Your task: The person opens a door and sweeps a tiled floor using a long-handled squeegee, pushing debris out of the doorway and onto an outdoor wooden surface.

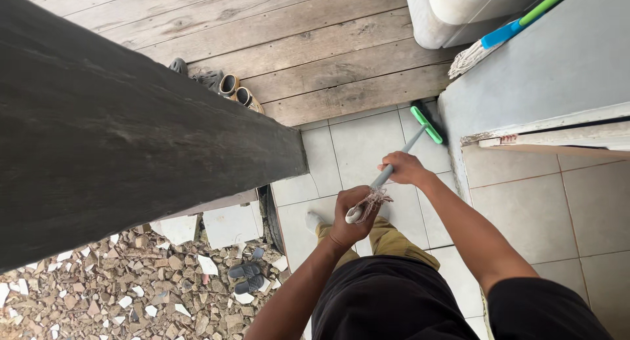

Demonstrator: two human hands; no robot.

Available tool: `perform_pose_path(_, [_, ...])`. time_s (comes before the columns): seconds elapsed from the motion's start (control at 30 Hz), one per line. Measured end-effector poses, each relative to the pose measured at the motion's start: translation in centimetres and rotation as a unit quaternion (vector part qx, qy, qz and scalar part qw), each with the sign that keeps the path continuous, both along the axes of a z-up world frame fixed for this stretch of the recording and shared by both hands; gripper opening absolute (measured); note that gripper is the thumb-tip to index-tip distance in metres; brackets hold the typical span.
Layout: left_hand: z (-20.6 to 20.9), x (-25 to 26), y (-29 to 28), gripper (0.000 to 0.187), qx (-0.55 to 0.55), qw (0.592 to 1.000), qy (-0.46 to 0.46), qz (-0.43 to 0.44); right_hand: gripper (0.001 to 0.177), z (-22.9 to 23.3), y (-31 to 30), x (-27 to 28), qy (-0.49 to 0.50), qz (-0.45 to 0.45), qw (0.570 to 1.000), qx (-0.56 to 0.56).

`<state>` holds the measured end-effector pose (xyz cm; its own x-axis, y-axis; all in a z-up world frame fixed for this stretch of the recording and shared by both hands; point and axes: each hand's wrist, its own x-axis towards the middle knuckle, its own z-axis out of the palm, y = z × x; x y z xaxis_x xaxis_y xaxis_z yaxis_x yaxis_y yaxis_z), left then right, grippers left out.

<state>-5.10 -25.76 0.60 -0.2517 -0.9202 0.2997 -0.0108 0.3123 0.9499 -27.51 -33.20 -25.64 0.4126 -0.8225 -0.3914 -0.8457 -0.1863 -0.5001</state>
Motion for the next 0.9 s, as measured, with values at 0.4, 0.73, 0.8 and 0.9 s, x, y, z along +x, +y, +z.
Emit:
perform_pose_path(0.4, [7.9, 2.7, 3.3, 0.018, -0.063, 0.992, -0.044, -0.099, 0.026, 10.9, 4.2, 9.2, -0.186, -0.013, 0.982, -0.002])
perform_pose_path(0.73, [1.5, -3.2, 1.1, 0.013, 0.035, 0.996, -0.033, -0.07, 0.038, 1.6, 2.0, 0.7, -0.129, -0.027, 0.991, -0.024])
perform_pose_path(0.8, [3.2, -1.8, 3.1, 0.027, 0.003, 0.998, -0.06, -0.029, 0.041, 2.5, 3.5, 5.0, -0.186, -0.033, 0.982, -0.009])
perform_pose_path(0.9, [5.8, -1.0, 3.7, 0.03, -0.015, 0.993, -0.102, -0.055, 0.044, 6.3, 3.8, 9.3, -0.175, 0.021, 0.981, 0.081])
